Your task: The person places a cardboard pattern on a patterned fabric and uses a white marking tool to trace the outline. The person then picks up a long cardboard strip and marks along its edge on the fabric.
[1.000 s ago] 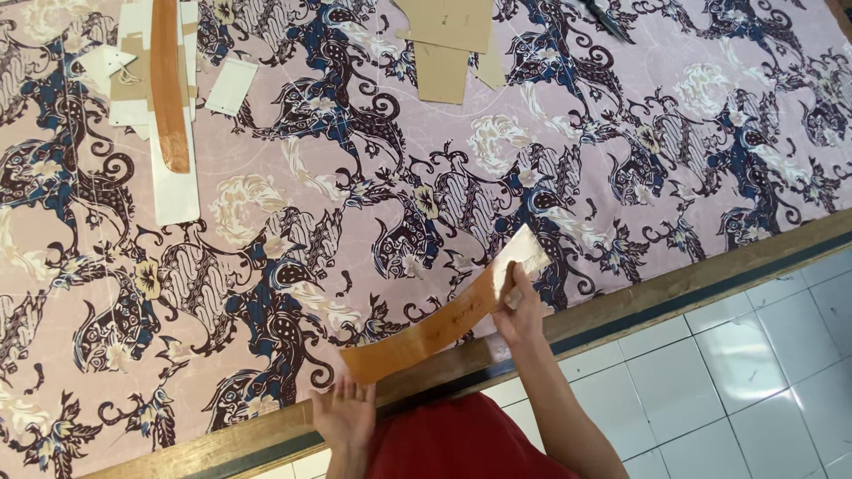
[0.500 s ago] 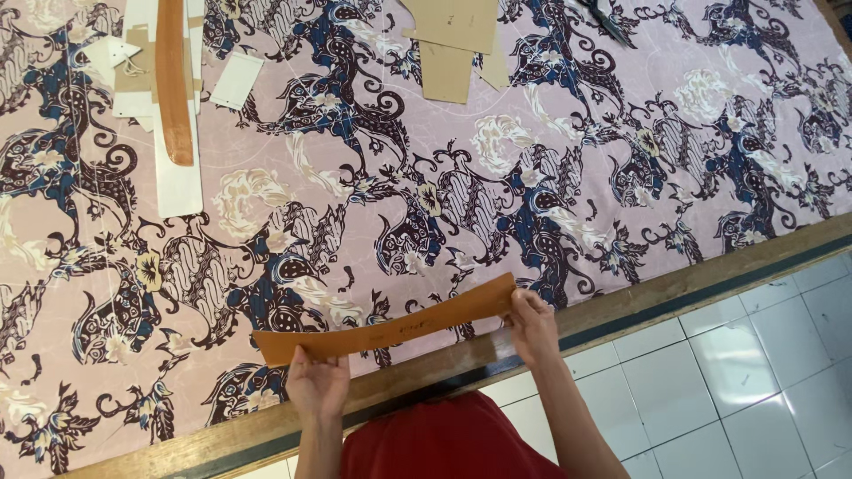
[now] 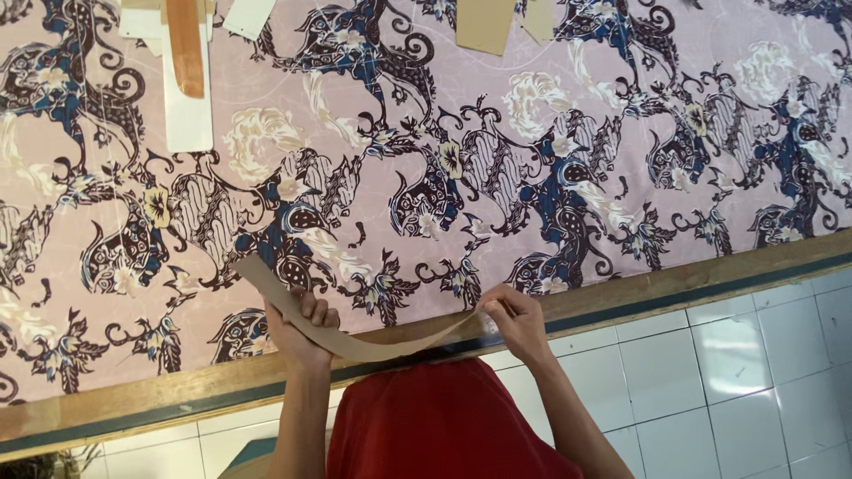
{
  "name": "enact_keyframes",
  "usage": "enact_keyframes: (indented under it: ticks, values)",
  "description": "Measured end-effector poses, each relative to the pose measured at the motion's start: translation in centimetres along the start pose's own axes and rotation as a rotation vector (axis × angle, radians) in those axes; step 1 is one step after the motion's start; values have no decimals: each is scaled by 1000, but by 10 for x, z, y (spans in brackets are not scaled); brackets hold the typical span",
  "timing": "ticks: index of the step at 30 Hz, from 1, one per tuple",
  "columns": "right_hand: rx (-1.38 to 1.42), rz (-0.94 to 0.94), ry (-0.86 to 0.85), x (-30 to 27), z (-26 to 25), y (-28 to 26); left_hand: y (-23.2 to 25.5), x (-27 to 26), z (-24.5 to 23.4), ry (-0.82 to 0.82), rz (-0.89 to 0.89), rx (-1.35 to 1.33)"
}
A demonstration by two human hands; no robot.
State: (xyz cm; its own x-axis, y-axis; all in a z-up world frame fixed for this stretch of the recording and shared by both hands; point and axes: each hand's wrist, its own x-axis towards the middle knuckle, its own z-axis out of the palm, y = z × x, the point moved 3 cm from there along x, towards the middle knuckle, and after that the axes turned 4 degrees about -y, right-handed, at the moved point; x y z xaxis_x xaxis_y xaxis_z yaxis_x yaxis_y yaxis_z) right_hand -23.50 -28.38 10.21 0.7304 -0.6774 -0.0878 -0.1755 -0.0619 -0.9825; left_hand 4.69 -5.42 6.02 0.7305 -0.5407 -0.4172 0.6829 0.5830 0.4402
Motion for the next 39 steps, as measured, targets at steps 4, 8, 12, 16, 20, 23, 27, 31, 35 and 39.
enact_keyframes:
  ticks: [4,8,12,16,20,23,27,31,35,39]
  values:
    - [-212,-44,-88,3,15,-24,10,-6,24,28,48,605]
    - [-223,-15,-237,7,38,-45,11,-14,59,-170,-18,980]
    - [-177,30,-363,7,58,-58,16,-20,100,-470,9,1495]
    - [-145,112,-360,9,64,-54,14,-24,123,-626,-141,1591]
    - [-144,93,-387,7,62,-48,11,-21,134,-706,-139,1680]
    - [-27,147,-423,2,62,-42,12,-22,139,-705,-108,1774]
    - [-14,160,-396,4,59,-29,8,-18,151,-797,-170,1762]
    - [17,176,-406,2,66,-3,2,-21,149,-864,-116,1815]
    - [161,286,-381,3,75,25,-6,-11,156,-906,-194,1949]
    - [380,53,-259,10,80,37,-12,-16,188,-974,262,2056]
